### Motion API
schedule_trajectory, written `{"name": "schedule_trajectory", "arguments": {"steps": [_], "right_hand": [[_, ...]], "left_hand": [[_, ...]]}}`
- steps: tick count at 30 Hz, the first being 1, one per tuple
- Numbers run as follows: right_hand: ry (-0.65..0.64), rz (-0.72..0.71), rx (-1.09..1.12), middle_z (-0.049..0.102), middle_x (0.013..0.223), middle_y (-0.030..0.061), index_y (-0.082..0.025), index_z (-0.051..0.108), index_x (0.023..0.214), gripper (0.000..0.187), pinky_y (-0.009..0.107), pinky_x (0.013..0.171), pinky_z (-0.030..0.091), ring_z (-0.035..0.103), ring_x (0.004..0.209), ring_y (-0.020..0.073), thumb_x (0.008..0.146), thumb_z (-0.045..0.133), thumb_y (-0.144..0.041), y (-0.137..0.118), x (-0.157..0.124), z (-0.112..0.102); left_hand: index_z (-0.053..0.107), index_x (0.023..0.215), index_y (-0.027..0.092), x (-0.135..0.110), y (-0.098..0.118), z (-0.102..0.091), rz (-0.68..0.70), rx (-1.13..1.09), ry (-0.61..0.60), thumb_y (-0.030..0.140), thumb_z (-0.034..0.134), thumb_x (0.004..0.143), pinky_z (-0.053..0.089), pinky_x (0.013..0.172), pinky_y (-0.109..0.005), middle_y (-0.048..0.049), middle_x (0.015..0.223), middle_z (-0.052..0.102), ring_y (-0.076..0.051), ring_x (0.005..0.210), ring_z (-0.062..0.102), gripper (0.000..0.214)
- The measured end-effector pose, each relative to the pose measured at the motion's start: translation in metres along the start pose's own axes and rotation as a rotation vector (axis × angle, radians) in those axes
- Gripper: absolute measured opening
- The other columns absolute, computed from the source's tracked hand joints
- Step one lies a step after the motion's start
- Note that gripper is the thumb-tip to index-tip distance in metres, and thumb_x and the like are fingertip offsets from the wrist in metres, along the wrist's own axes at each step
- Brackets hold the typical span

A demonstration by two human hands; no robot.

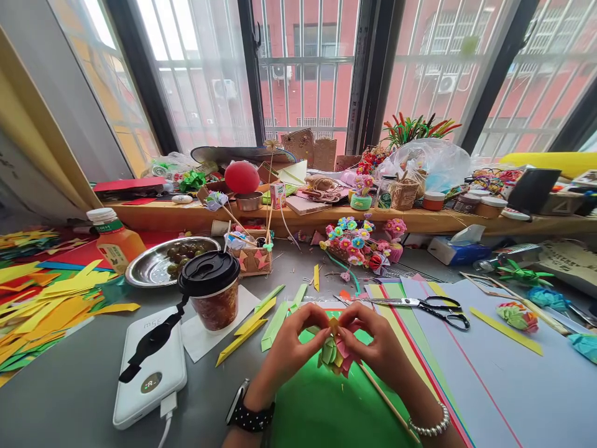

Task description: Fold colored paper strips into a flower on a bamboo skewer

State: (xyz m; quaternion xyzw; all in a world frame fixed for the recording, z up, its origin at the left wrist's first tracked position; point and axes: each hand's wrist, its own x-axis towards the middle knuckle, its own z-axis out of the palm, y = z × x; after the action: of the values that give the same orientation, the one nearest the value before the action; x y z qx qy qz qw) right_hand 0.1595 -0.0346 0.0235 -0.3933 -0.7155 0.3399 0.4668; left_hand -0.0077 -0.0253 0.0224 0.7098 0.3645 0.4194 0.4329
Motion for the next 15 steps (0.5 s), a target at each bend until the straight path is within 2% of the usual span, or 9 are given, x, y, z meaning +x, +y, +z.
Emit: {"name": "schedule_trajectory", "arguments": {"steps": [8, 15], "right_hand": [[0.007, -0.003, -0.031, 0.058, 0.071, -0.0013, -0.018, 0.054, 0.076, 0.003, 0.023, 0.062, 0.046, 0.056, 0.066, 0.0116, 0.077, 0.054, -0.016, -0.0004, -0.0019, -0.0001], [0.032, -0.051, -0.094, 0.057, 0.071, -0.0010, -0.019, 0.053, 0.075, 0.006, 0.025, 0.064, 0.045, 0.055, 0.068, 0.0127, 0.076, 0.053, -0.013, 0.0047, -0.0022, 0.0020]], "left_hand": [[0.053, 0.076, 0.016, 0.0024, 0.0002, -0.0015, -0.039, -0.090, -0.003, 0.028, 0.059, 0.075, 0.046, 0.069, -0.026, -0.0009, 0.074, 0.056, -0.014, 0.073, 0.056, 0.014], [0.053, 0.073, 0.016, 0.0039, -0.0011, 0.0003, -0.027, -0.085, 0.015, 0.026, 0.059, 0.075, 0.046, 0.069, -0.026, -0.0001, 0.072, 0.056, -0.014, 0.072, 0.057, 0.012]]}}
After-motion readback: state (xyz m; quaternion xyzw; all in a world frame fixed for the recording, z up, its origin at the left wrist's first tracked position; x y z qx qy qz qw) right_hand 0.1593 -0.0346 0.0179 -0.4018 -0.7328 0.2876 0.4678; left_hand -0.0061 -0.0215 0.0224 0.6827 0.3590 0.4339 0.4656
